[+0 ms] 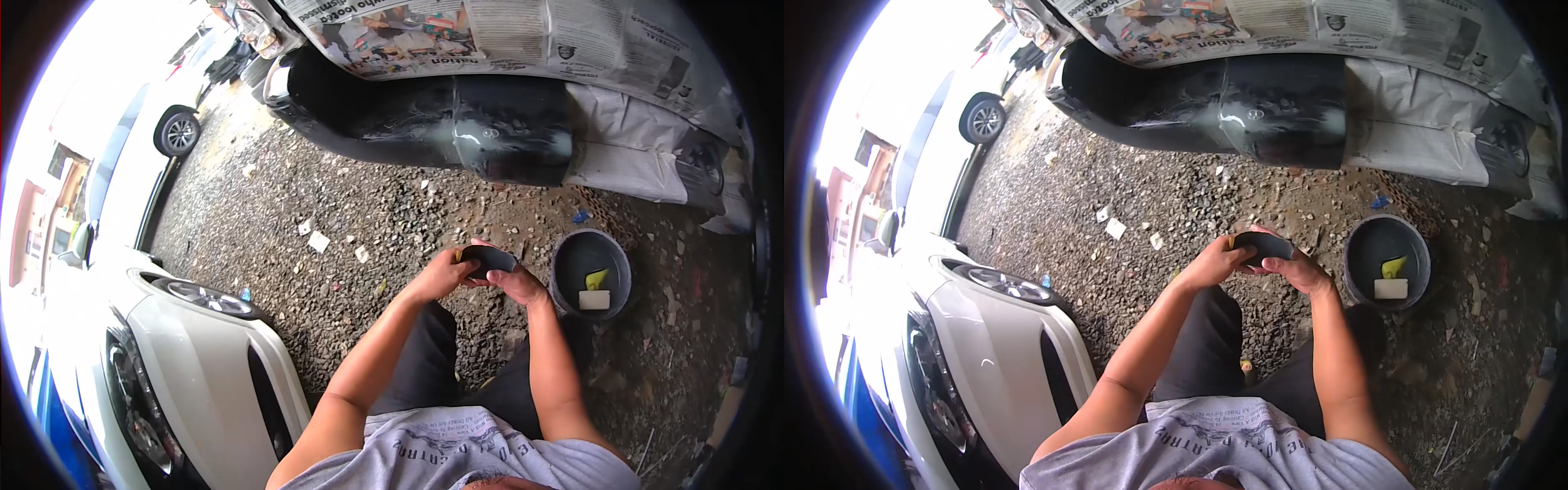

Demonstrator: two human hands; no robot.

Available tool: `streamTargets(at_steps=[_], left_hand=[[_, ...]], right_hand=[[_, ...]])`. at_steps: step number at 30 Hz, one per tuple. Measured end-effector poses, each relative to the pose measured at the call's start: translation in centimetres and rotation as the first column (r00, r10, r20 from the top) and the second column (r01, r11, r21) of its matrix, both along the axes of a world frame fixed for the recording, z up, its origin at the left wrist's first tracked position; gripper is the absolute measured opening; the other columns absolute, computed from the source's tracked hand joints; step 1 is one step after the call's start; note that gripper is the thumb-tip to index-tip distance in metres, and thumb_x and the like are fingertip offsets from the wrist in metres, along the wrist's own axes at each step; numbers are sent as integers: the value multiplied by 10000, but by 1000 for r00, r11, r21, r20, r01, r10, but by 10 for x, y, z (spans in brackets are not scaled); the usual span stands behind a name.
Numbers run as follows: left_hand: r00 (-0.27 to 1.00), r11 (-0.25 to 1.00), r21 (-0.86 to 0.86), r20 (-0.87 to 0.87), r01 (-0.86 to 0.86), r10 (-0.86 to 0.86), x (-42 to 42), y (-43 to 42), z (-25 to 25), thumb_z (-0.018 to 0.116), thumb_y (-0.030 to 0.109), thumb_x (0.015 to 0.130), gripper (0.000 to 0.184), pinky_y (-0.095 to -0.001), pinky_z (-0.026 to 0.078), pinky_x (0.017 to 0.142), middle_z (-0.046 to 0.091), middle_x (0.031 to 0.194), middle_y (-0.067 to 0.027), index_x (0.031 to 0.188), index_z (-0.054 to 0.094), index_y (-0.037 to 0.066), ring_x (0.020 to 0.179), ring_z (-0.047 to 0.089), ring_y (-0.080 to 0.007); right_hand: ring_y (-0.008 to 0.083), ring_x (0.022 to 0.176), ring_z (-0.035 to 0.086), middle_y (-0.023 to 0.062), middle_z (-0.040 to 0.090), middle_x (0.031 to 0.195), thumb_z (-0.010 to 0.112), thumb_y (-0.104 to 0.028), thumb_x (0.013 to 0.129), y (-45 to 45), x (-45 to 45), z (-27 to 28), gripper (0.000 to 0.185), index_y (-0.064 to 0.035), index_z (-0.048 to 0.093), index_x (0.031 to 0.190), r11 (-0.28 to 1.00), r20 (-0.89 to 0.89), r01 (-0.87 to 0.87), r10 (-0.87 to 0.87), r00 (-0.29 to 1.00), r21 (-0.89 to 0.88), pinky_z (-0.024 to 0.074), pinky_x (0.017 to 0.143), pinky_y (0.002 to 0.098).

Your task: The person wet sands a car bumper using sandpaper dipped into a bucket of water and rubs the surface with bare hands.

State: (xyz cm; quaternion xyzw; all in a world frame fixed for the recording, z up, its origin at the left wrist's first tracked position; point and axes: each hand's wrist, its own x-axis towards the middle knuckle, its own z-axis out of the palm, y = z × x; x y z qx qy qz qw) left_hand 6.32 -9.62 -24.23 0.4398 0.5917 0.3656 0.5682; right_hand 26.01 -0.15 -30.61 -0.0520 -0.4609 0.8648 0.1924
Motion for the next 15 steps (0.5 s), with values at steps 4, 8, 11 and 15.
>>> streamTargets(at_steps=[4, 8, 11, 15], left_hand=[[882, 971, 207, -428, -119, 199, -8, -2, 42, 664, 277, 1018, 309, -399, 557, 755, 767, 961, -152, 1182, 704, 18, 831, 728, -216], [480, 687, 721, -574, -89, 664, -39, 39, 124, 685, 224, 984, 180, -447, 545, 730, 728, 920, -146, 1020, 716, 50, 826, 702, -368], [270, 637, 756, -652, 153, 708, -76, 92, 177, 685, 222, 962, 160, -459, 545, 720, 694, 895, -142, 948, 701, 63, 839, 682, -379], [177, 735, 592, -804, 331, 567, -111, 145, 197, 685, 308, 958, 224, -463, 558, 745, 712, 944, -130, 965, 706, 86, 892, 696, -362]], right_hand=[[248, 1245, 628, 118, 614, 1403, 576, -340, 1050, -2, -20, 9, 572, -3, 463, 1497, 957, 11, 62, -61, 998, -283, 540, 1028, 422], [297, 1091, 711, 182, 680, 1205, 519, -306, 1058, -1, -65, -30, 390, 23, 576, 1259, 873, 215, 309, -242, 946, -377, 584, 908, 429], [277, 1095, 704, 143, 670, 1180, 521, -227, 1033, -11, -92, -31, 330, 16, 578, 1250, 827, 294, 407, -308, 905, -387, 585, 888, 403], [241, 1138, 678, 140, 666, 1249, 515, -255, 1038, -37, -120, -28, 419, 31, 545, 1343, 837, 304, 445, -355, 884, -320, 577, 946, 391]])
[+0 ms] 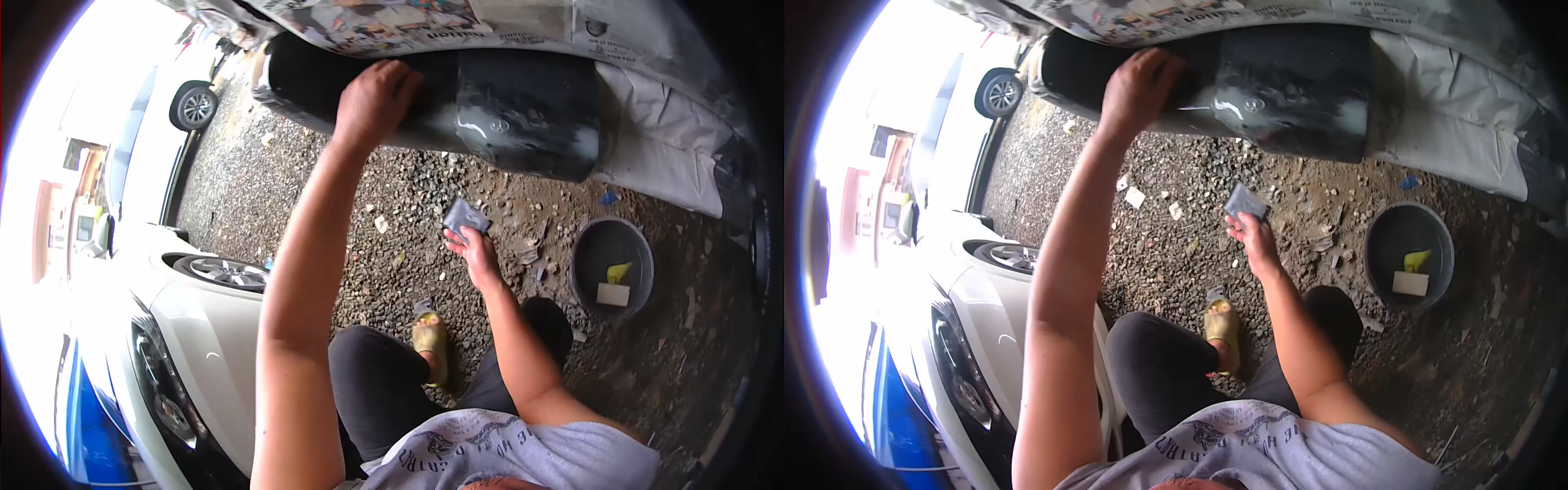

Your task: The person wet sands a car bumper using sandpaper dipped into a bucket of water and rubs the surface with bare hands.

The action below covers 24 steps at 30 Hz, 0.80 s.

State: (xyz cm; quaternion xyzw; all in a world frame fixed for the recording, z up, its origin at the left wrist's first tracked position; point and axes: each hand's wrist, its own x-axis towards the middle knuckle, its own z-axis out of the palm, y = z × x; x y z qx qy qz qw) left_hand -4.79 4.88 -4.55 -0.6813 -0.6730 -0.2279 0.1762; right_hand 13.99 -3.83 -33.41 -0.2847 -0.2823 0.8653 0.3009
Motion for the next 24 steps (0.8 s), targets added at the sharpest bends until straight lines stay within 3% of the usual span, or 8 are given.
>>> streamTargets(at_steps=[3, 5, 6, 7, 9, 15, 18, 24], left_hand=[[995, 994, -56, 37, -91, 93, -1, 9, -1, 663, 391, 971, 299, -487, 550, 756, 725, 947, -154, 985, 681, 92, 901, 696, -388], [992, 990, -79, 43, -117, 121, -1, 10, 0, 646, 424, 976, 333, -497, 545, 761, 725, 931, -166, 980, 675, 92, 901, 694, -401], [991, 988, -96, 43, -122, 126, -2, 10, 0, 638, 441, 979, 351, -502, 543, 763, 725, 923, -171, 978, 672, 92, 902, 693, -407], [992, 987, -112, 34, -116, 121, -3, 12, 0, 631, 450, 981, 360, -507, 540, 764, 723, 916, -175, 979, 671, 92, 904, 691, -412], [995, 985, -144, 21, -98, 102, -6, 15, 2, 618, 467, 986, 379, -518, 534, 767, 720, 903, -182, 982, 670, 92, 909, 688, -422], [991, 976, -193, 111, 96, -75, -28, 28, 5, 622, 479, 976, 414, -530, 534, 788, 720, 913, -218, 957, 673, 68, 929, 690, -439], [993, 972, -210, 86, 102, -86, -32, 33, 6, 621, 472, 974, 414, -534, 535, 785, 719, 923, -232, 948, 678, 63, 929, 692, -442], [971, 966, -140, 137, 216, -197, -35, 27, 2, 624, 440, 970, 378, -542, 534, 766, 716, 881, -229, 929, 680, 69, 894, 694, -447]], right_hand=[[237, 1047, 695, 186, 680, 1175, 434, -267, 1079, -10, -23, -3, 453, 44, 505, 1400, 965, 111, -16, -13, 994, 260, 598, 877, 353], [219, 909, 679, 171, 681, 1083, 400, -233, 1091, -1, -18, 1, 429, 47, 498, 1402, 765, 450, -350, 89, 888, 540, 584, 775, 338], [217, 845, 635, 160, 655, 1051, 414, -212, 1093, -6, -19, 27, 396, 45, 508, 1379, 786, 347, -190, -33, 937, 588, 560, 747, 385], [289, 1034, 650, 220, 635, 1229, 496, -150, 1058, -8, -25, 23, 422, 33, 479, 1438, 713, 238, -55, -160, 958, 699, 547, 906, 446], [378, 1292, 552, 266, 503, 1471, 621, -54, 952, 5, -12, 69, 615, 4, 408, 1526, 162, -5, 80, -415, 910, 984, 449, 1088, 492], [399, 1416, 447, 191, 330, 1645, 701, 17, 755, 35, -18, 155, 919, -10, 316, 1589, -219, -170, 23, -682, 711, 975, 391, 1154, 477], [344, 1301, 574, 159, 306, 1669, 697, 11, 730, 49, -21, 170, 922, -8, 342, 1580, -255, -51, -266, -803, 594, 930, 495, 1048, 415], [315, 934, 742, 187, 302, 1667, 740, -182, 818, 10, -10, 241, 817, 23, 397, 1530, 88, 355, -552, -845, 400, 829, 604, 748, 410]])
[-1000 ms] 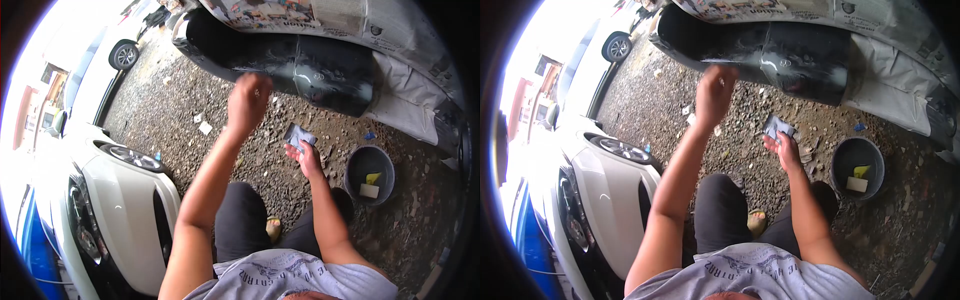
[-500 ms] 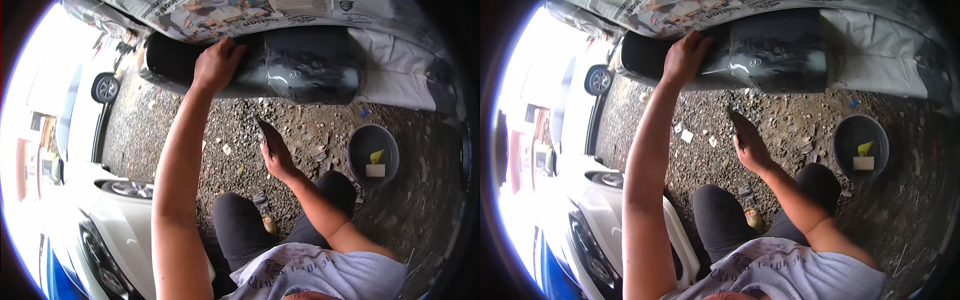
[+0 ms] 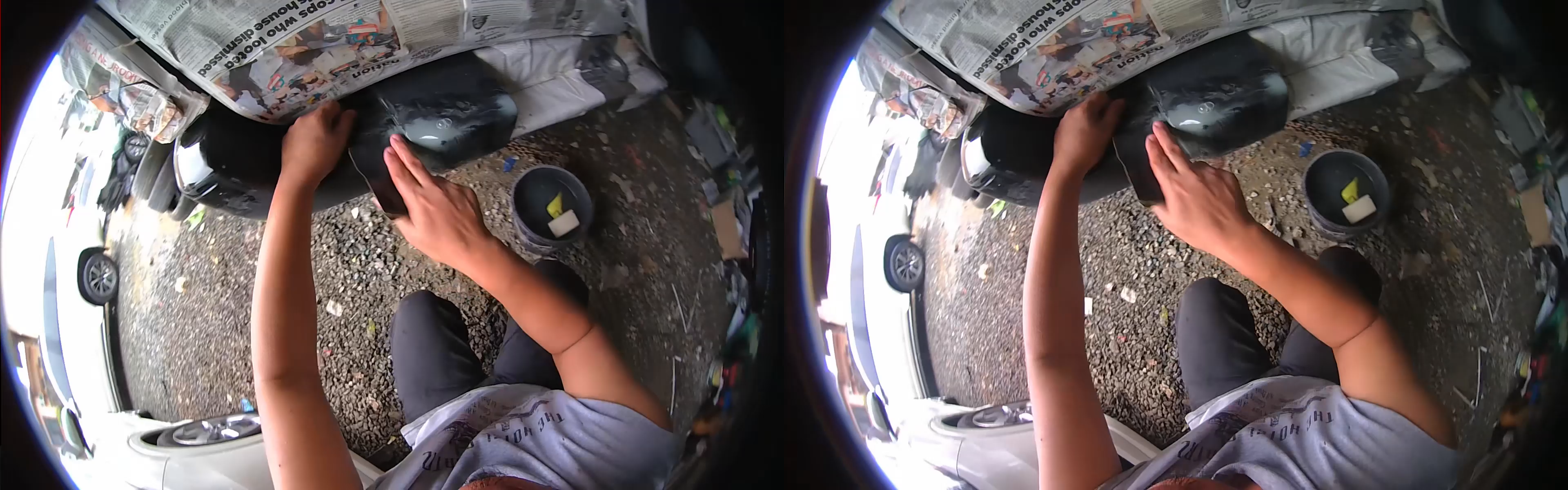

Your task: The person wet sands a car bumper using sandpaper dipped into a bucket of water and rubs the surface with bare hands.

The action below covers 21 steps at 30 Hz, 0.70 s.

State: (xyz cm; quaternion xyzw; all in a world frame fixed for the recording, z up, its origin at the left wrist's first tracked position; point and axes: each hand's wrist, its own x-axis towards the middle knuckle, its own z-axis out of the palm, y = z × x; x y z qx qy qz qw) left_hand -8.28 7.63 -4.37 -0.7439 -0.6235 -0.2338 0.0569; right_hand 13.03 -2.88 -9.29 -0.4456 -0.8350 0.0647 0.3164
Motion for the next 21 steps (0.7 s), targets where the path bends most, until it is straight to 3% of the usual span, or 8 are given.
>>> streamTargets(at_steps=[1, 2, 5, 9, 10, 14, 17, 21], left_hand=[[1000, 1000, 3, 9, 0, 0, 1, -3, 0, 627, 434, 969, 371, -540, 536, 766, 718, 877, -225, 927, 682, 69, 892, 695, -445], [1000, 1000, 6, 17, 0, 0, 1, -5, -1, 630, 429, 967, 365, -539, 538, 766, 720, 874, -220, 926, 684, 70, 890, 696, -443], [998, 1000, 25, 54, 18, -19, -1, -8, -3, 639, 417, 965, 353, -534, 541, 760, 723, 870, -215, 927, 687, 69, 887, 699, -439], [992, 999, 38, 117, 38, -42, -4, -5, -4, 646, 414, 964, 353, -529, 542, 759, 723, 870, -220, 930, 691, 66, 883, 700, -438], [991, 999, 24, 126, 37, -40, -3, -7, -5, 645, 418, 965, 362, -525, 538, 762, 720, 882, -228, 936, 693, 60, 895, 697, -442], [988, 999, 23, 150, 45, -48, -4, -8, -4, 647, 424, 966, 370, -522, 539, 774, 720, 886, -230, 944, 701, 58, 900, 697, -441], [983, 999, 17, 179, 33, -35, -3, -10, -1, 647, 413, 977, 372, -500, 537, 768, 717, 893, -237, 955, 700, 45, 901, 695, -443], [951, 996, -34, 301, 80, -66, -8, -8, 0, 667, 389, 981, 364, -464, 533, 758, 713, 886, -240, 975, 705, 26, 871, 691, -439]], right_hand=[[320, 903, 750, 200, 313, 1659, 741, -218, 843, -2, -5, 12, 793, 32, 408, 1518, 996, 90, 72, -68, 994, -48, 605, 743, 417], [345, 810, 758, 240, 353, 1627, 661, -353, 944, 1, -9, 17, 717, 48, 427, 1490, 994, 152, 106, -103, 983, -13, 606, 745, 443], [377, 932, 739, 155, 387, 1627, 491, -493, 1041, 2, -10, 24, 669, -20, 441, 1511, 981, 165, 151, -130, 978, -125, 576, 830, 523], [389, 975, 735, 271, 459, 1545, 425, -482, 1064, 5, -18, 31, 645, 45, 502, 1428, 981, 146, 167, -153, 977, -94, 573, 885, 504], [419, 988, 724, 264, 439, 1563, 391, -482, 1076, 16, -22, 24, 636, 36, 502, 1428, 986, 82, 142, -135, 987, -85, 557, 918, 525], [425, 993, 720, 232, 417, 1590, 390, -466, 1080, -4, -20, 33, 612, 18, 499, 1437, 969, 170, 208, -185, 968, -131, 550, 936, 536], [426, 1000, 718, 218, 435, 1582, 395, -465, 1079, -10, -17, 22, 603, 14, 503, 1430, 979, 141, 203, -200, 970, -13, 552, 930, 534], [418, 1075, 695, 224, 430, 1581, 411, -448, 1076, 13, -25, 35, 595, -30, 464, 1495, 971, 76, 176, -166, 983, -162, 537, 959, 529]])
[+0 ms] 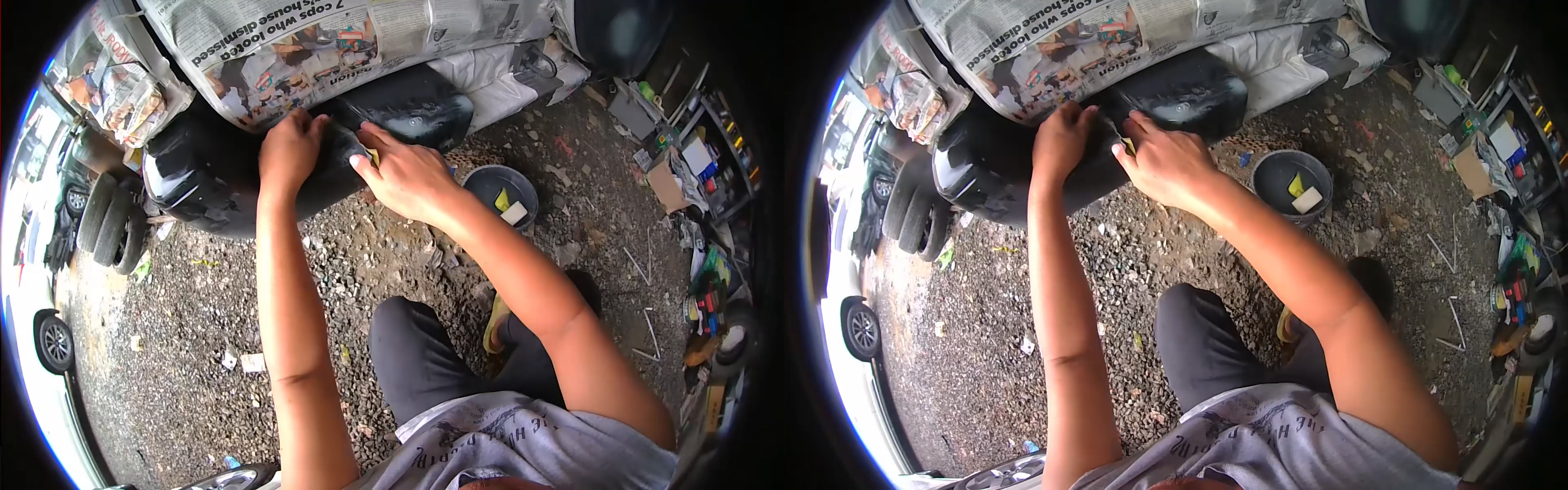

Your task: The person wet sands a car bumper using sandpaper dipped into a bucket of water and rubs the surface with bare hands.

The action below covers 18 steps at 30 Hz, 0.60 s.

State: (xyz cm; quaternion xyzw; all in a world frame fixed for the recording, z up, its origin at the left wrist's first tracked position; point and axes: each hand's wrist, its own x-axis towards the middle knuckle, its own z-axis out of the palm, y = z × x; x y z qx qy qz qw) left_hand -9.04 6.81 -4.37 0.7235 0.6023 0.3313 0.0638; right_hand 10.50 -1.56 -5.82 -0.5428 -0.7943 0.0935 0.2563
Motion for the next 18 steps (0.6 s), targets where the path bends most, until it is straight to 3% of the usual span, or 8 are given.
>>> streamTargets(at_steps=[5, 8, 9, 10, 12, 14, 16, 18], left_hand=[[971, 993, 68, 210, 101, -113, -16, 16, -11, 668, 405, 984, 422, -450, 535, 792, 725, 893, -243, 1040, 711, -11, 912, 719, -401], [948, 995, 36, 304, 90, -97, -15, 11, -9, 638, 406, 1009, 450, -406, 527, 795, 724, 881, -226, 1065, 701, -36, 862, 716, -324], [936, 996, 25, 341, 84, -88, -14, 11, -9, 625, 409, 1019, 459, -390, 522, 797, 723, 879, -212, 1068, 698, -42, 846, 702, -290], [923, 997, 18, 378, 77, -78, -13, 13, -8, 611, 412, 1030, 468, -375, 516, 799, 723, 878, -199, 1070, 695, -47, 831, 688, -257], [912, 997, 0, 402, 82, -75, -12, 10, -5, 588, 422, 1044, 482, -354, 501, 791, 702, 857, -166, 1051, 685, -49, 807, 635, -216], [903, 996, -21, 424, 86, -69, -9, 6, -3, 567, 430, 1056, 493, -343, 490, 781, 683, 835, -142, 1032, 674, -50, 787, 600, -196], [897, 996, -36, 439, 81, -57, -7, 3, -1, 548, 435, 1066, 501, -343, 484, 769, 665, 812, -128, 1012, 663, -50, 771, 586, -195], [906, 996, -45, 420, 78, -52, -7, 3, -2, 527, 439, 1074, 506, -339, 476, 745, 626, 770, -110, 980, 647, -44, 739, 565, -188]], right_hand=[[388, 1099, 692, 49, 314, 1679, 410, -458, 1074, -20, 14, -24, 599, -95, 427, 1550, 996, -23, -16, 18, 1000, 85, 549, 955, 490], [337, 1043, 726, 46, 316, 1679, 418, -469, 1072, -19, -15, -16, 606, -126, 404, 1571, 985, -179, 63, -92, 980, -163, 578, 895, 474], [352, 959, 744, 52, 364, 1657, 432, -490, 1063, -6, -38, -54, 642, -144, 351, 1597, 999, -242, 29, -24, 970, 16, 597, 829, 457], [381, 904, 745, 54, 431, 1619, 451, -524, 1048, -11, -61, -61, 698, -160, 290, 1621, 998, -317, -50, 35, 948, -39, 598, 811, 462], [375, 866, 744, 54, 459, 1600, 484, -555, 1027, -24, -67, -42, 750, -165, 264, 1629, 997, 17, -64, 64, 998, -40, 601, 772, 461], [322, 860, 745, -5, 450, 1608, 530, -415, 1044, -11, -33, -58, 723, -173, 202, 1641, 996, -135, -69, 76, 988, 55, 611, 727, 459], [297, 785, 735, -62, 345, 1669, 528, -370, 1050, 12, 13, -75, 651, -165, 288, 1620, 878, -69, -6, 45, 997, 478, 603, 643, 413], [215, 804, 729, 4, 208, 1725, 509, -350, 1062, -13, -15, -50, 564, -138, 412, 1576, 988, 91, 147, -150, 985, 40, 564, 550, 309]])
